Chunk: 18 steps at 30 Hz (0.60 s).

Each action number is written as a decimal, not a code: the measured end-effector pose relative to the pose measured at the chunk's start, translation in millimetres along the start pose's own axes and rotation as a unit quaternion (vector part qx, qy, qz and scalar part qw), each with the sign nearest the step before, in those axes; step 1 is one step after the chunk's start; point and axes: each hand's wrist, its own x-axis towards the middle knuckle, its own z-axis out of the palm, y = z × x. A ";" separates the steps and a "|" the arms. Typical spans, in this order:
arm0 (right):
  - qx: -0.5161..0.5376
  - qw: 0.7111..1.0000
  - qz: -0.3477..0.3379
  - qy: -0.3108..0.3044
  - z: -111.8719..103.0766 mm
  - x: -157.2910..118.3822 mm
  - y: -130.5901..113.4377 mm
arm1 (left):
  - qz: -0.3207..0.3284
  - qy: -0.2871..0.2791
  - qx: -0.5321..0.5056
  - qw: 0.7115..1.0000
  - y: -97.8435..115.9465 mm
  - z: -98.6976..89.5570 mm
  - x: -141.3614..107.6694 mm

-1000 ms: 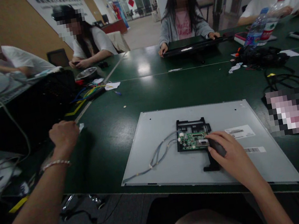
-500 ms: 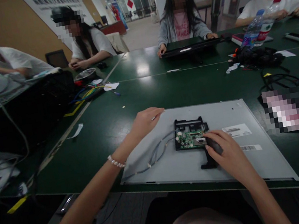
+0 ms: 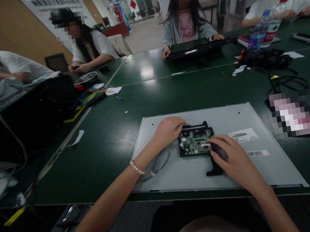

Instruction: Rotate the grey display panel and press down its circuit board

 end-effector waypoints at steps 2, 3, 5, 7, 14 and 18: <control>0.002 1.000 -0.001 -0.002 1.7 2.2 2.3 | 0.017 0.002 -0.009 1.000 -3.2 2.6 0.0; 0.003 1.000 -0.001 -0.003 2.6 3.4 3.4 | 0.024 0.002 -0.011 1.000 -4.6 4.2 0.2; 0.001 1.000 0.000 -0.008 4.3 5.7 4.6 | 0.031 0.004 -0.008 0.999 -7.3 6.8 0.7; -0.002 1.000 0.003 -0.012 6.1 8.1 4.3 | 0.032 0.008 0.000 0.999 -10.1 7.7 0.9; -0.005 1.000 0.007 -0.009 13.8 14.8 -0.8 | 0.024 0.005 0.006 1.000 -22.7 6.8 -0.7; -0.010 1.000 0.006 -0.010 17.8 17.6 2.2 | 0.031 -0.003 -0.005 1.000 -27.4 10.5 0.7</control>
